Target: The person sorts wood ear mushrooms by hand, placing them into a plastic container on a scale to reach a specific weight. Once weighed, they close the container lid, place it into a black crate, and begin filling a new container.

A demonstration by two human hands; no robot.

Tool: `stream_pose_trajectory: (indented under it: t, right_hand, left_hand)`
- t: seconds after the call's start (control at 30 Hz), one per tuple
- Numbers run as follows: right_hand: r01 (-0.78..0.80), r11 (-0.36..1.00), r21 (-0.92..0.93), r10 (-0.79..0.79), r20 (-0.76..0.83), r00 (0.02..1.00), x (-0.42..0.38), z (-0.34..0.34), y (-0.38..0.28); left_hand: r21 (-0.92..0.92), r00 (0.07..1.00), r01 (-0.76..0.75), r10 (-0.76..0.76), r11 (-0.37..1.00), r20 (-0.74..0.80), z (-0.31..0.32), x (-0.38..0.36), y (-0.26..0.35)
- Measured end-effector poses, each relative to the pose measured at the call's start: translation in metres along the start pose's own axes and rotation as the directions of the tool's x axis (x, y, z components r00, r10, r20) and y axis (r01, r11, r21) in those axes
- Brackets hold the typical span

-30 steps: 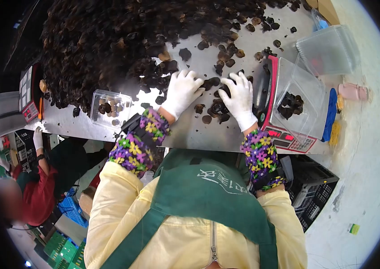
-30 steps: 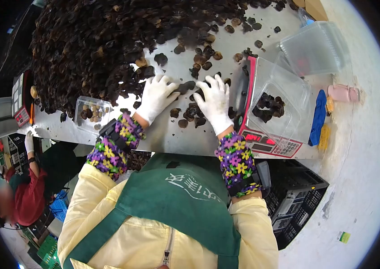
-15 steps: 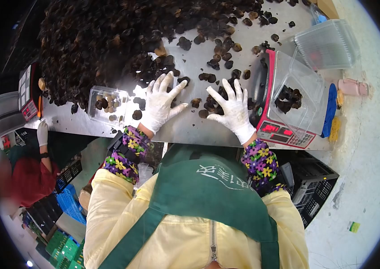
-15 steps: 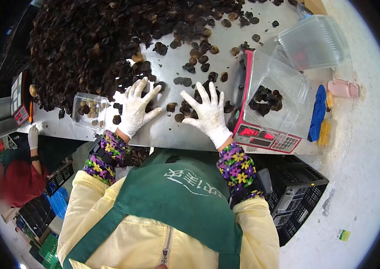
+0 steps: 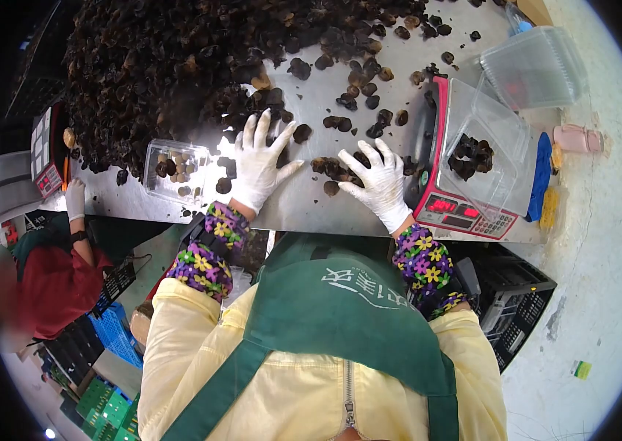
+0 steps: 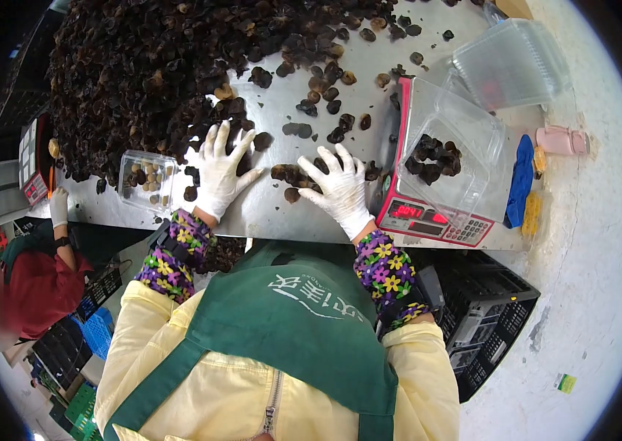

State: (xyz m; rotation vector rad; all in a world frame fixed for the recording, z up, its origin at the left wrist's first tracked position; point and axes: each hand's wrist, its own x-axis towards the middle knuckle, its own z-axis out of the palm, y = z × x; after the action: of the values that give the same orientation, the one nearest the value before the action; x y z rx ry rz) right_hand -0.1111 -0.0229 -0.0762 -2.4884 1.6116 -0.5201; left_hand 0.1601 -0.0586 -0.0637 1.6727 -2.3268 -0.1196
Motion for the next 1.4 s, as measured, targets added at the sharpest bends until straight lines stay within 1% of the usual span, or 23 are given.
stream_pose_trajectory:
  t: [0.07, 0.17, 0.2, 0.33, 0.4, 0.47, 0.5, 0.53, 0.57, 0.6, 0.7, 0.8, 0.87, 0.97, 1.0, 1.07, 1.13, 1.17, 1.2, 1.27, 1.3, 1.33, 1.4]
  right_hand:
    - [0.038, 0.999, -0.016, -0.038, -0.004, 0.999, 0.001, 0.001, 0.003]
    - [0.119, 0.993, 0.022, -0.115, -0.128, 0.985, -0.004, 0.008, 0.008]
    - [0.111, 0.994, 0.014, -0.109, -0.131, 0.985, -0.005, 0.010, 0.009]
    - [0.002, 0.990, 0.143, 0.029, -0.210, 0.977, 0.000, -0.005, 0.000]
    - [-0.091, 0.920, 0.380, 0.223, -0.319, 0.921, 0.013, -0.022, -0.006]
    - [-0.258, 0.537, 0.803, 0.538, -0.090, 0.838, 0.019, -0.031, -0.009]
    - [-0.328, 0.050, 0.943, 0.616, 0.230, 0.753, 0.022, -0.048, -0.011]
    - [-0.328, -0.447, 0.832, 0.521, 0.540, 0.661, 0.024, -0.066, -0.013]
    - [-0.281, -0.661, 0.696, 0.443, 0.664, 0.602, 0.021, -0.063, -0.007]
    - [-0.273, -0.656, 0.704, 0.452, 0.655, 0.605, 0.022, -0.069, -0.009]
    - [-0.189, -0.852, 0.489, 0.259, 0.706, 0.659, 0.021, -0.085, -0.017]
    - [-0.175, -0.852, 0.494, 0.275, 0.705, 0.653, 0.021, -0.101, -0.020]
    - [-0.174, -0.842, 0.511, 0.290, 0.700, 0.653, 0.025, -0.124, -0.018]
    - [-0.258, -0.573, 0.778, 0.514, 0.586, 0.626, 0.023, -0.172, 0.000]
    - [-0.193, -0.536, 0.822, 0.579, 0.524, 0.625, 0.023, -0.184, 0.012]
    - [-0.163, -0.388, 0.907, 0.744, 0.413, 0.526, 0.012, -0.195, 0.044]
    - [-0.102, -0.177, 0.979, 0.895, 0.204, 0.397, 0.007, -0.205, 0.059]
    - [-0.075, -0.035, 0.997, 0.907, 0.064, 0.417, 0.001, -0.200, 0.073]
    - [-0.076, -0.032, 0.997, 0.909, 0.061, 0.412, -0.003, -0.194, 0.081]
    - [-0.039, 0.145, 0.989, 0.868, -0.108, 0.486, -0.010, -0.184, 0.097]
    - [-0.184, 0.340, 0.922, 0.850, -0.217, 0.480, -0.008, -0.181, 0.100]
    - [-0.410, 0.252, 0.877, 0.915, -0.078, 0.395, -0.007, -0.193, 0.087]
    - [-0.399, 0.676, 0.619, 0.694, -0.356, 0.626, -0.018, -0.170, 0.101]
  left_hand:
    - [0.079, 0.997, -0.075, 0.076, 0.994, -0.009, 0.002, 0.012, 0.004]
    - [0.029, 0.995, -0.100, 0.100, 0.995, 0.005, 0.010, 0.015, -0.001]
    - [0.016, 0.988, -0.147, 0.148, 0.989, -0.052, 0.013, 0.013, -0.002]
    - [-0.022, 0.991, -0.110, 0.107, 0.994, -0.081, 0.024, 0.009, -0.004]
    - [0.016, 0.990, -0.055, 0.057, 0.998, -0.131, 0.021, 0.010, 0.000]
    - [0.001, 0.996, -0.012, 0.012, 1.000, -0.094, 0.020, 0.016, 0.000]
    - [0.048, 0.995, 0.014, -0.008, 0.999, -0.104, 0.018, 0.021, 0.000]
    - [0.094, 0.993, 0.039, -0.027, 0.995, -0.117, 0.017, 0.026, 0.001]
    - [0.117, 0.993, 0.054, -0.041, 0.992, -0.111, 0.017, 0.030, 0.001]
    - [0.125, 0.991, 0.081, -0.066, 0.989, -0.119, 0.016, 0.035, 0.001]
    - [0.064, 0.989, 0.077, -0.068, 0.995, -0.129, 0.018, 0.050, -0.002]
    - [-0.006, 0.993, 0.110, -0.110, 0.994, -0.048, 0.011, 0.046, 0.011]
    - [0.118, 0.995, 0.093, -0.087, 0.989, -0.058, 0.006, 0.038, 0.023]
    - [0.059, 0.990, 0.044, -0.036, 0.997, -0.136, 0.020, 0.036, 0.013]
    - [0.009, 0.989, 0.065, -0.063, 0.998, -0.135, 0.021, 0.038, 0.010]
    - [-0.048, 0.981, 0.101, -0.108, 0.994, -0.161, 0.026, 0.044, 0.006]
    - [0.017, 0.962, 0.143, -0.135, 0.990, -0.236, 0.027, 0.053, 0.007]
    - [0.045, 0.974, 0.158, -0.148, 0.986, -0.170, 0.029, 0.053, 0.009]
    - [0.041, 0.975, 0.153, -0.144, 0.987, -0.168, 0.027, 0.053, 0.012]
    - [0.105, 0.983, 0.150, -0.137, 0.983, -0.121, 0.023, 0.055, 0.017]
    - [0.104, 0.985, 0.147, -0.136, 0.984, -0.108, 0.025, 0.056, 0.014]
    - [0.095, 0.984, 0.150, -0.139, 0.984, -0.111, 0.024, 0.058, 0.012]
    - [0.036, 0.975, 0.173, -0.166, 0.984, -0.151, 0.035, 0.063, 0.000]
